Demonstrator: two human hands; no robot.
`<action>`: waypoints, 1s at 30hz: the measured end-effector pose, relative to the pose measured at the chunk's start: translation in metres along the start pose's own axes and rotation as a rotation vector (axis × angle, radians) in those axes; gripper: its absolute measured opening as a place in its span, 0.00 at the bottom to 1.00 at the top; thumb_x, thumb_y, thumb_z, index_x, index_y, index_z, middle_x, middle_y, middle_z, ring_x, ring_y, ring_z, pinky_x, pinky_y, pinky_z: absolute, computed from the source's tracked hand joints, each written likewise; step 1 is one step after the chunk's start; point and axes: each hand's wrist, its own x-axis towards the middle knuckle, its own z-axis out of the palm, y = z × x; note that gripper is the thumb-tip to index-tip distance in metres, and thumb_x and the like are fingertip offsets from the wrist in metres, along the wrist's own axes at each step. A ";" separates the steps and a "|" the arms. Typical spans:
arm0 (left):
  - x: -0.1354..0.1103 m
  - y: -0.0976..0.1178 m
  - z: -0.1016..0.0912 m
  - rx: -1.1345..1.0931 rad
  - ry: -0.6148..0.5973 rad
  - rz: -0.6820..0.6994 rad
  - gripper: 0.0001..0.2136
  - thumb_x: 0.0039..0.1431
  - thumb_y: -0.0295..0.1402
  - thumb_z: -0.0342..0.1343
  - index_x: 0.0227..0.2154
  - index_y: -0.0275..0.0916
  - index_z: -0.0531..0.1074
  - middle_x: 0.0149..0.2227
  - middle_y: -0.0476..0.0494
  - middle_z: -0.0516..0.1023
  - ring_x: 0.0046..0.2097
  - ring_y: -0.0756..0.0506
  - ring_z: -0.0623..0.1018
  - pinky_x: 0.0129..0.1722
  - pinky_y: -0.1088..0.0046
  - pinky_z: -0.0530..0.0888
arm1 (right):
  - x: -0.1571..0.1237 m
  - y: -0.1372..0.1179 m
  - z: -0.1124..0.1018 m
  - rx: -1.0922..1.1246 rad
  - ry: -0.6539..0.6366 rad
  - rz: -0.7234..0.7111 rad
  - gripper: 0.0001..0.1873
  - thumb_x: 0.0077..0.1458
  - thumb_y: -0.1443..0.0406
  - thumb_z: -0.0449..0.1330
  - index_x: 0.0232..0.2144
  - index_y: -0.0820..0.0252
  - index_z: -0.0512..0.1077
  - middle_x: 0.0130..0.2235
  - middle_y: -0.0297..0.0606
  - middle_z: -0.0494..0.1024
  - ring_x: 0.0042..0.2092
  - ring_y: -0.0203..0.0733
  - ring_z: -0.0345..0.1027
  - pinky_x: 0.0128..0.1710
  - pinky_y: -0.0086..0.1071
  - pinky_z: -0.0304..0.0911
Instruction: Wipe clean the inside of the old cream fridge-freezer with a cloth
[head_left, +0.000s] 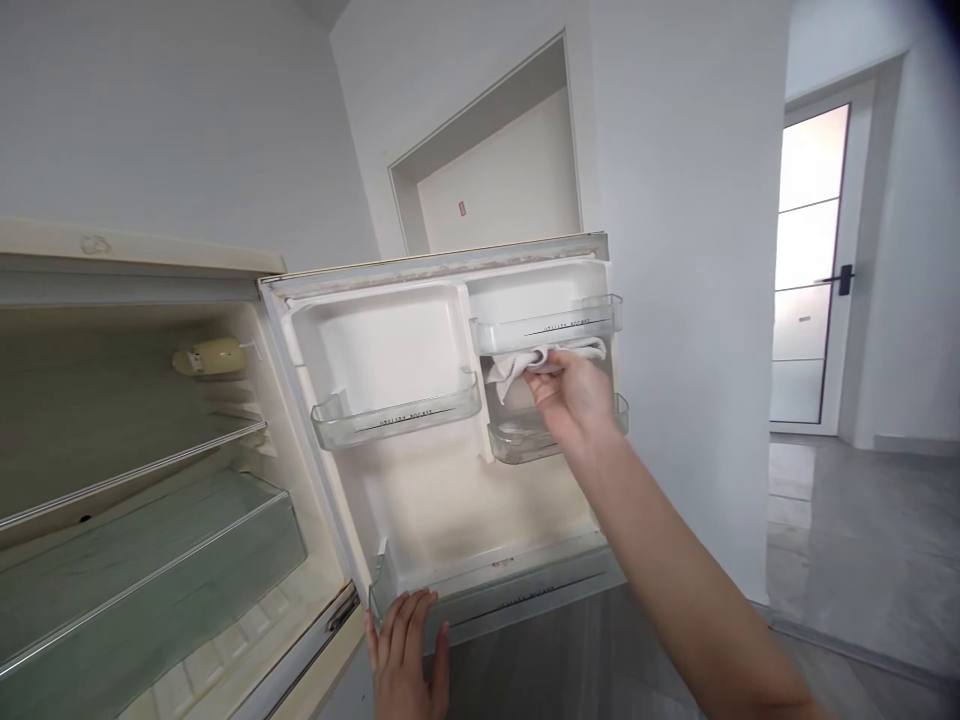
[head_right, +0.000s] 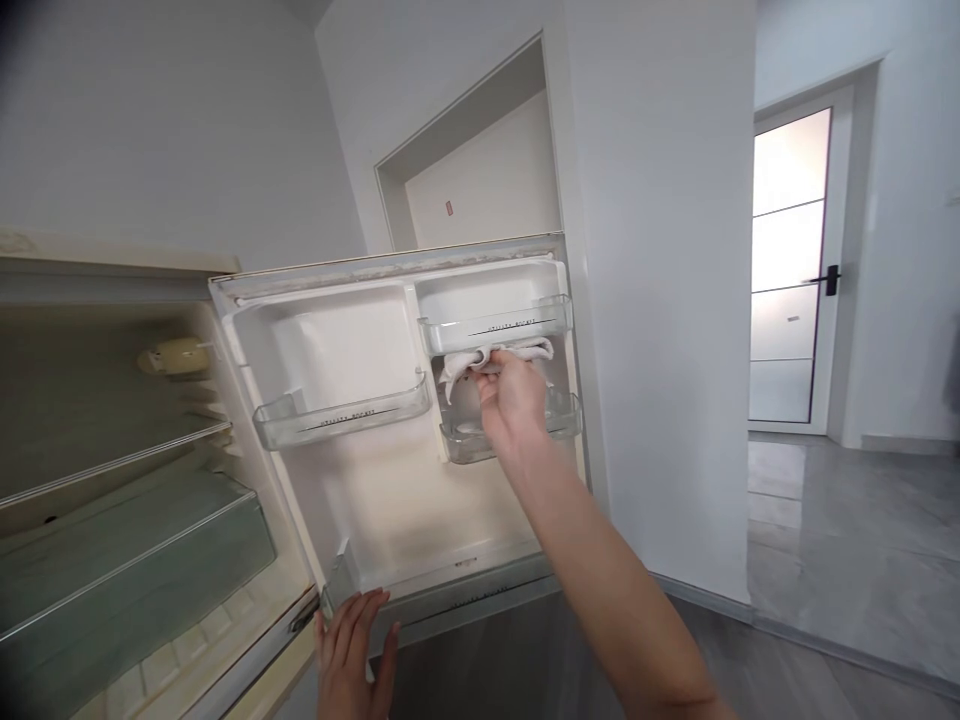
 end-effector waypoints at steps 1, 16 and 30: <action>0.000 -0.001 -0.001 0.004 -0.003 0.005 0.14 0.60 0.28 0.52 0.48 0.44 0.68 0.46 0.43 0.78 0.53 0.38 0.71 0.63 0.43 0.49 | 0.003 -0.007 -0.003 -0.004 0.011 -0.007 0.12 0.41 0.81 0.52 0.26 0.60 0.62 0.25 0.29 0.69 0.30 0.31 0.68 0.32 0.28 0.72; -0.001 -0.003 -0.005 0.077 -0.055 0.053 0.16 0.60 0.29 0.51 0.51 0.45 0.65 0.48 0.43 0.78 0.54 0.40 0.72 0.65 0.48 0.46 | -0.007 0.012 0.002 -0.028 0.080 -0.193 0.08 0.47 0.72 0.59 0.30 0.58 0.64 0.29 0.26 0.72 0.34 0.29 0.71 0.36 0.24 0.72; 0.002 -0.006 -0.010 0.147 -0.047 0.157 0.17 0.58 0.28 0.53 0.51 0.43 0.65 0.47 0.43 0.78 0.53 0.42 0.73 0.67 0.52 0.44 | -0.015 0.005 -0.049 -0.289 0.085 -0.145 0.07 0.39 0.70 0.61 0.24 0.59 0.65 0.27 0.29 0.71 0.29 0.32 0.66 0.24 0.24 0.64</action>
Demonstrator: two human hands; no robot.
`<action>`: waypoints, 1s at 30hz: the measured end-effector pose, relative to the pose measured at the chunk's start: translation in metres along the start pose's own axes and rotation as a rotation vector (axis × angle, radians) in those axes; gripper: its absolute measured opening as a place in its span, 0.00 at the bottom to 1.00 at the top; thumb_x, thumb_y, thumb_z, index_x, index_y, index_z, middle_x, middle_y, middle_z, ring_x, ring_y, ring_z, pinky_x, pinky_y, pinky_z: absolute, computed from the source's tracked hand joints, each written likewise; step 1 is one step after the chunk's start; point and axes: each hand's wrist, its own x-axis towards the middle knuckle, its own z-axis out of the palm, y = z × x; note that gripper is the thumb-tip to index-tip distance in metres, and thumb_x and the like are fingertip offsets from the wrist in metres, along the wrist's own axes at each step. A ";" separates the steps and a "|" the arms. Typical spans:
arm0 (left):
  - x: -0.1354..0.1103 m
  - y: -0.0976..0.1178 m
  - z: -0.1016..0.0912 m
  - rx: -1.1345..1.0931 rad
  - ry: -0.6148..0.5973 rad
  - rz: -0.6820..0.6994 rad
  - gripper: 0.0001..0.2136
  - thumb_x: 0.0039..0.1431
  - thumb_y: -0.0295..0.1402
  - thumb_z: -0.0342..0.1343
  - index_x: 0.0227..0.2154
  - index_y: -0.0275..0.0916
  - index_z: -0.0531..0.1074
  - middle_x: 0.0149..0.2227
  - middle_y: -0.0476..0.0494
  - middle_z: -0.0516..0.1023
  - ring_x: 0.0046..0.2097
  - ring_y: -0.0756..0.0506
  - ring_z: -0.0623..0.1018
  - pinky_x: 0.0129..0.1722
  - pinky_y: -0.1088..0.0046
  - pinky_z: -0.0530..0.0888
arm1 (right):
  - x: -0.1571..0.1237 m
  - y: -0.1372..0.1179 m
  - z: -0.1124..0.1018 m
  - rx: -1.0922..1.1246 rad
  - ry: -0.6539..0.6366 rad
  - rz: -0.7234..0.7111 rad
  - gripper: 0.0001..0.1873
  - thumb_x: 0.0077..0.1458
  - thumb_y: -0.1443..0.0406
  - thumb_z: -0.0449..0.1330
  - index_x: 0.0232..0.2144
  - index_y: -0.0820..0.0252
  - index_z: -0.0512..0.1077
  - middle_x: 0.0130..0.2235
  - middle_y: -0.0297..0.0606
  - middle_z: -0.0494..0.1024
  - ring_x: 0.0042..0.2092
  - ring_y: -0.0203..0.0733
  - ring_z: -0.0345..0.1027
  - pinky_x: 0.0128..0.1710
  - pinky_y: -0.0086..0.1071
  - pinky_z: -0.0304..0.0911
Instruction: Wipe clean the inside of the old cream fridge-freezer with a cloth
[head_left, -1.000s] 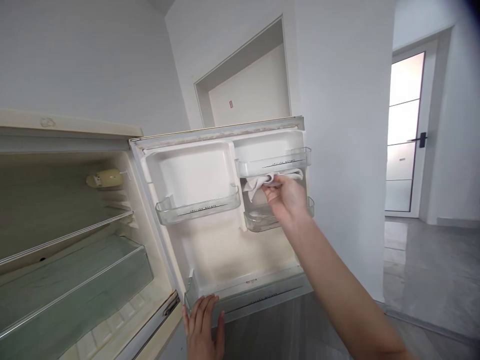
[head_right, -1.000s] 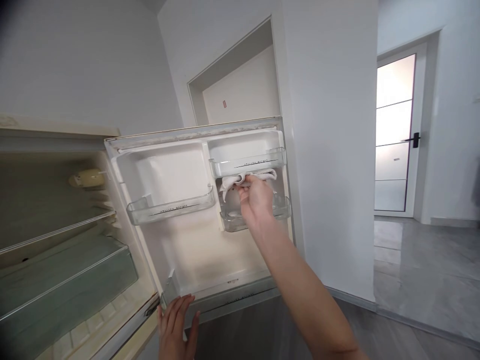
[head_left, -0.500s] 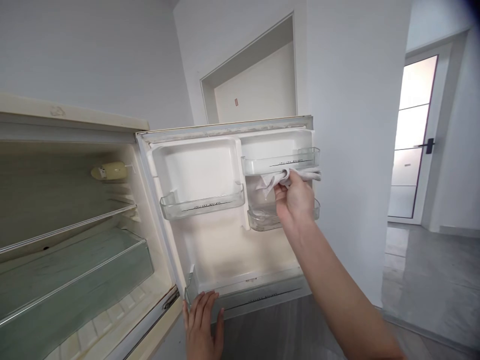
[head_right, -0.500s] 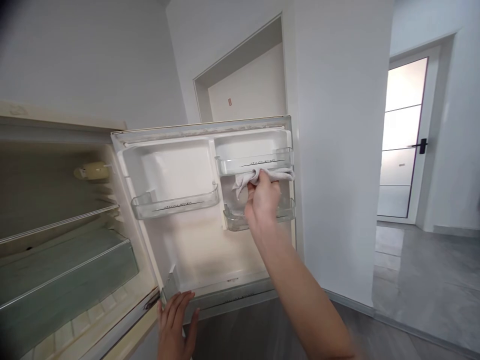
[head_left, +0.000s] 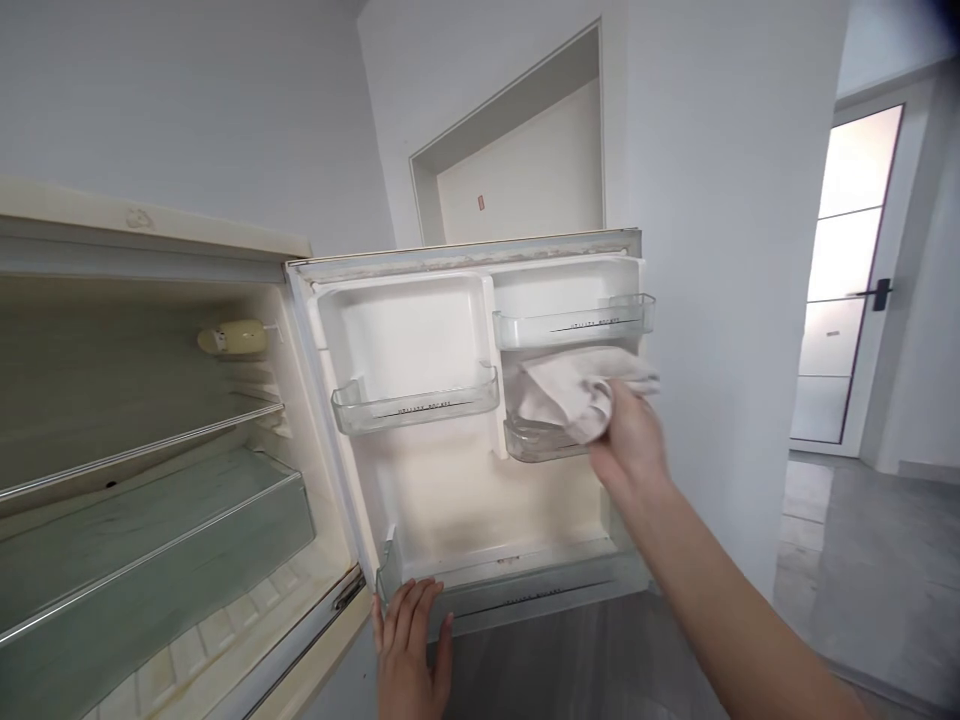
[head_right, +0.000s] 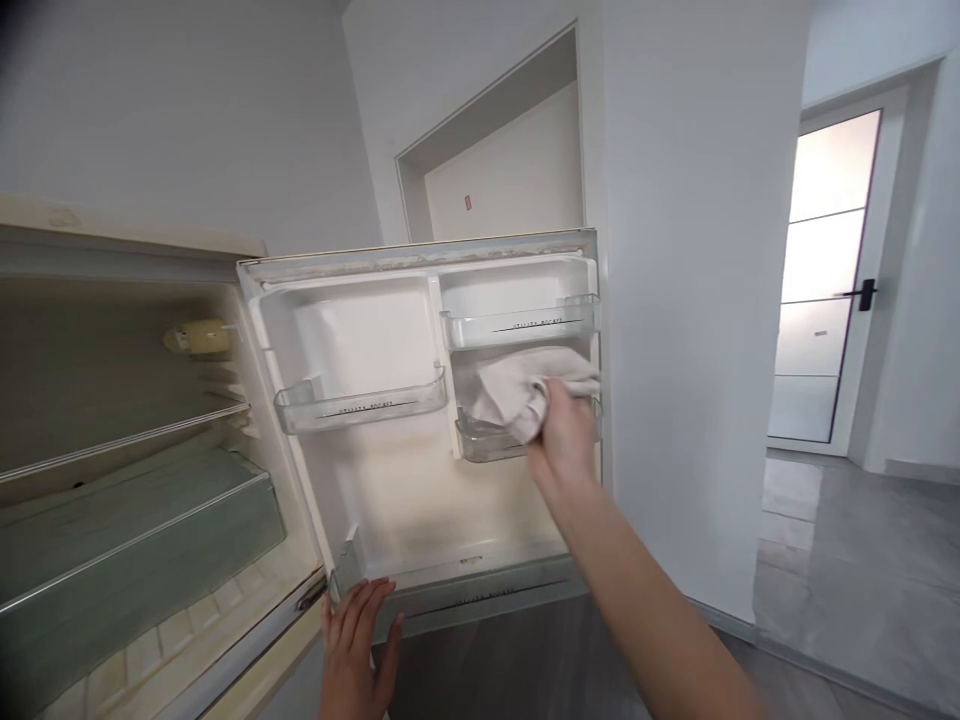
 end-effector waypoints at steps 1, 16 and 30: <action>0.000 0.000 0.000 -0.002 0.004 0.006 0.18 0.58 0.28 0.53 0.52 0.43 0.65 0.48 0.44 0.78 0.53 0.42 0.73 0.67 0.53 0.44 | 0.003 -0.005 -0.012 -0.061 0.047 -0.106 0.06 0.40 0.69 0.61 0.22 0.58 0.65 0.24 0.28 0.69 0.27 0.32 0.64 0.23 0.25 0.62; 0.000 0.003 -0.004 -0.064 -0.047 -0.046 0.17 0.59 0.29 0.53 0.51 0.44 0.65 0.49 0.43 0.77 0.54 0.41 0.72 0.65 0.48 0.49 | 0.093 -0.026 -0.030 -1.587 -0.980 -1.329 0.24 0.53 0.72 0.49 0.49 0.57 0.74 0.43 0.40 0.79 0.45 0.45 0.71 0.46 0.38 0.63; 0.001 0.006 -0.003 -0.049 -0.047 -0.055 0.18 0.59 0.29 0.52 0.52 0.44 0.65 0.49 0.43 0.77 0.54 0.41 0.73 0.65 0.48 0.48 | 0.078 -0.001 0.007 -1.682 -1.196 -1.095 0.21 0.54 0.74 0.48 0.46 0.60 0.74 0.45 0.42 0.78 0.44 0.46 0.71 0.41 0.35 0.63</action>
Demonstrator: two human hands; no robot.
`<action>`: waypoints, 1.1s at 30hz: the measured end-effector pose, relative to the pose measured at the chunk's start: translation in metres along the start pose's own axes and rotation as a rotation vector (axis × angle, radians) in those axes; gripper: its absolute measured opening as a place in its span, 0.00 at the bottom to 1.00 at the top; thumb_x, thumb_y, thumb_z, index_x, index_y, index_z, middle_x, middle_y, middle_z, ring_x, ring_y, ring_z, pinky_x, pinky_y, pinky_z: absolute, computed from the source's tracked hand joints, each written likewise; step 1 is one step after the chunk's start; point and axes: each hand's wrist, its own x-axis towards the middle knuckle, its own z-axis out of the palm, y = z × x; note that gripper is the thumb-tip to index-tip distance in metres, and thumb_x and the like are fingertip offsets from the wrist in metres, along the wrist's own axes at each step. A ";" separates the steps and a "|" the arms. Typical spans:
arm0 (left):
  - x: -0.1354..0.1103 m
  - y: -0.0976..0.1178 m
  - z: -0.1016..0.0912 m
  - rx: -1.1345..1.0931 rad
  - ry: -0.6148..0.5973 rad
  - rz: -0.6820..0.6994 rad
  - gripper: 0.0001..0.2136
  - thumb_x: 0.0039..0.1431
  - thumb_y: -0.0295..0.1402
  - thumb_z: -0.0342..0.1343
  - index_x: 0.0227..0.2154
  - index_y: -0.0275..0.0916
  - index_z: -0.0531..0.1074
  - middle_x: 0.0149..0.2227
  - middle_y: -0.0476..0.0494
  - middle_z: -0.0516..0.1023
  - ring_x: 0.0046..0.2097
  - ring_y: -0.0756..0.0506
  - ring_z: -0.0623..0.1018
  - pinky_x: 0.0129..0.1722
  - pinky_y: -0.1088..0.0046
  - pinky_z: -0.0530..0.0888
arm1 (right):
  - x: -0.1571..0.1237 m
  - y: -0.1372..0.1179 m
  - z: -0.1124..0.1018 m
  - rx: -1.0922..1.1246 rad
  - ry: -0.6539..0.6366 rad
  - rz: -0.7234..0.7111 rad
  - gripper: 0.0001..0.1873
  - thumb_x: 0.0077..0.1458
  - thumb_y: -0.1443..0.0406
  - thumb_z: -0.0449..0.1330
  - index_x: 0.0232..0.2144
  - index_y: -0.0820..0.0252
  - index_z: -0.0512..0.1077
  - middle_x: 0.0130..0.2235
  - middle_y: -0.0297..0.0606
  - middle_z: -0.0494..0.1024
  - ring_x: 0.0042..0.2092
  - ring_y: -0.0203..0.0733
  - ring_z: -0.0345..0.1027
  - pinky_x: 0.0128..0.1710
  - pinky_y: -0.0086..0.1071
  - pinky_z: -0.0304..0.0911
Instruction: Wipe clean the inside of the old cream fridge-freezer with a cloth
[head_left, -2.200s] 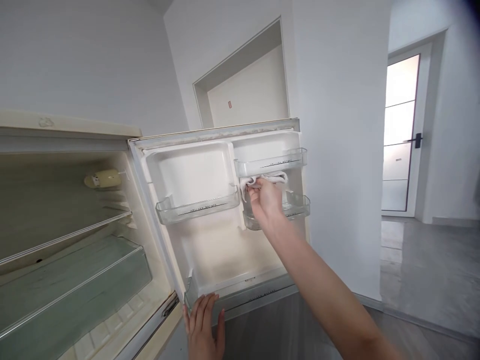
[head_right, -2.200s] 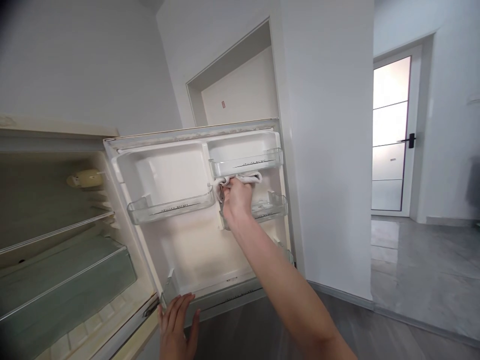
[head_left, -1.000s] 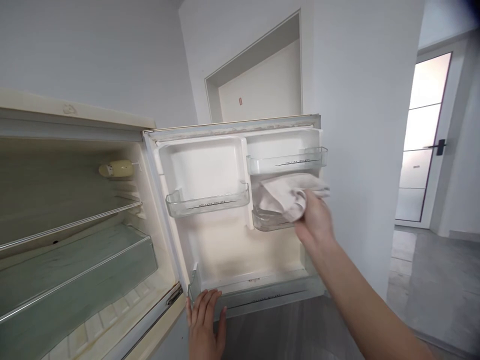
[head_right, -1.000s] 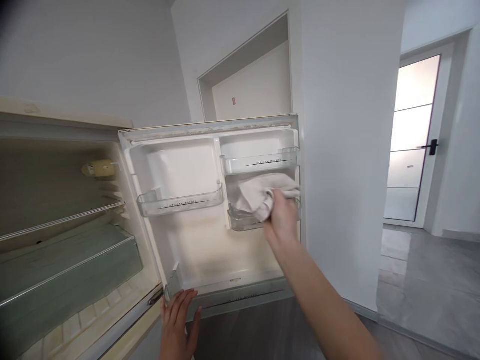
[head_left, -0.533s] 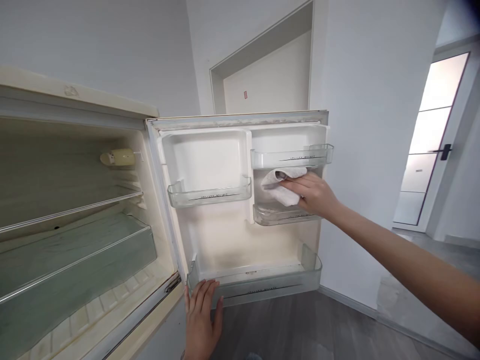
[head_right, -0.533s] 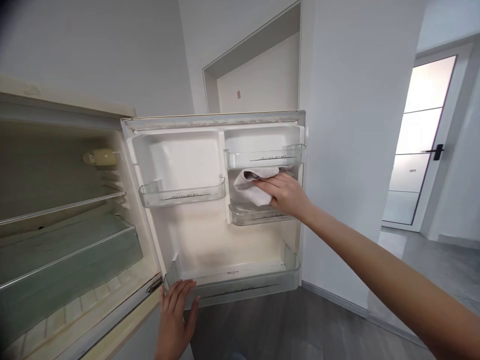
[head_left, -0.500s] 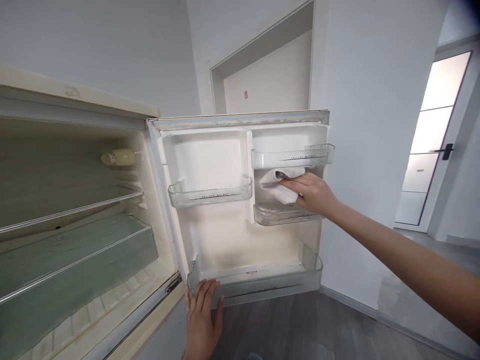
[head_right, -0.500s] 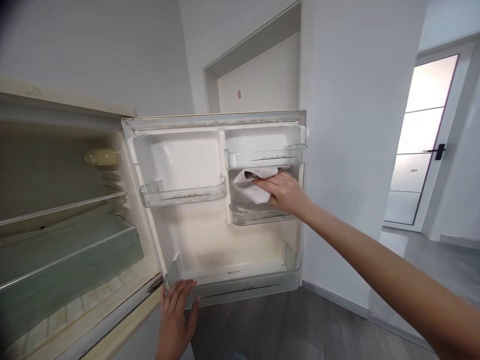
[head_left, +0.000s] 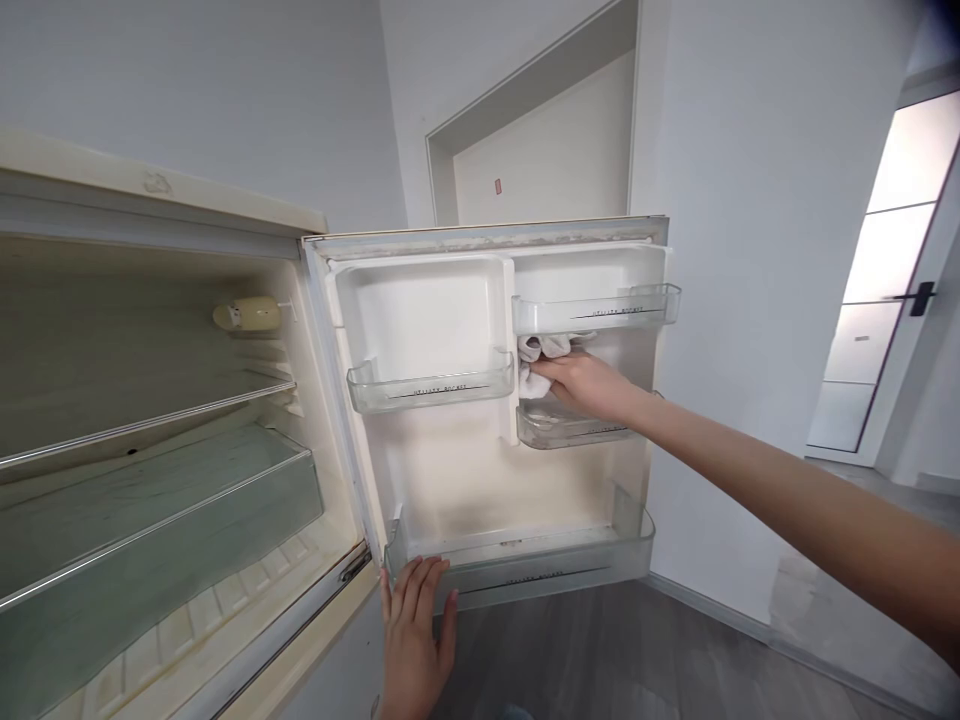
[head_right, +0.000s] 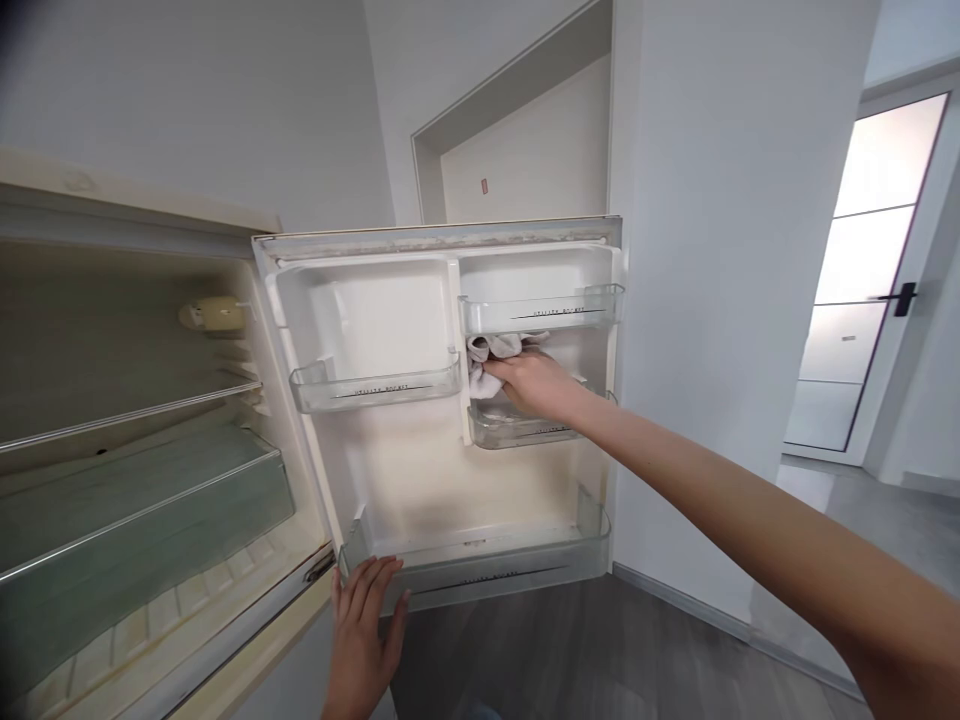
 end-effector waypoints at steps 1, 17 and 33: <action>0.000 0.000 0.000 -0.002 -0.001 0.001 0.18 0.59 0.29 0.52 0.52 0.44 0.65 0.49 0.43 0.77 0.54 0.41 0.73 0.65 0.48 0.47 | 0.000 0.000 0.000 0.043 -0.014 -0.018 0.20 0.54 0.74 0.48 0.45 0.60 0.74 0.45 0.42 0.78 0.44 0.46 0.71 0.41 0.34 0.63; 0.000 -0.002 -0.002 0.051 0.003 0.034 0.18 0.59 0.30 0.52 0.52 0.44 0.65 0.49 0.43 0.78 0.54 0.41 0.73 0.66 0.49 0.49 | -0.021 0.031 -0.023 -0.178 -0.069 0.044 0.27 0.51 0.78 0.48 0.48 0.56 0.74 0.53 0.39 0.74 0.52 0.45 0.68 0.43 0.35 0.63; 0.001 -0.001 -0.003 0.044 -0.016 0.039 0.19 0.59 0.29 0.53 0.53 0.44 0.64 0.50 0.45 0.77 0.55 0.43 0.72 0.66 0.55 0.41 | -0.040 0.049 -0.031 -0.378 -0.108 -0.010 0.18 0.48 0.78 0.50 0.34 0.61 0.76 0.40 0.45 0.78 0.42 0.45 0.69 0.39 0.35 0.58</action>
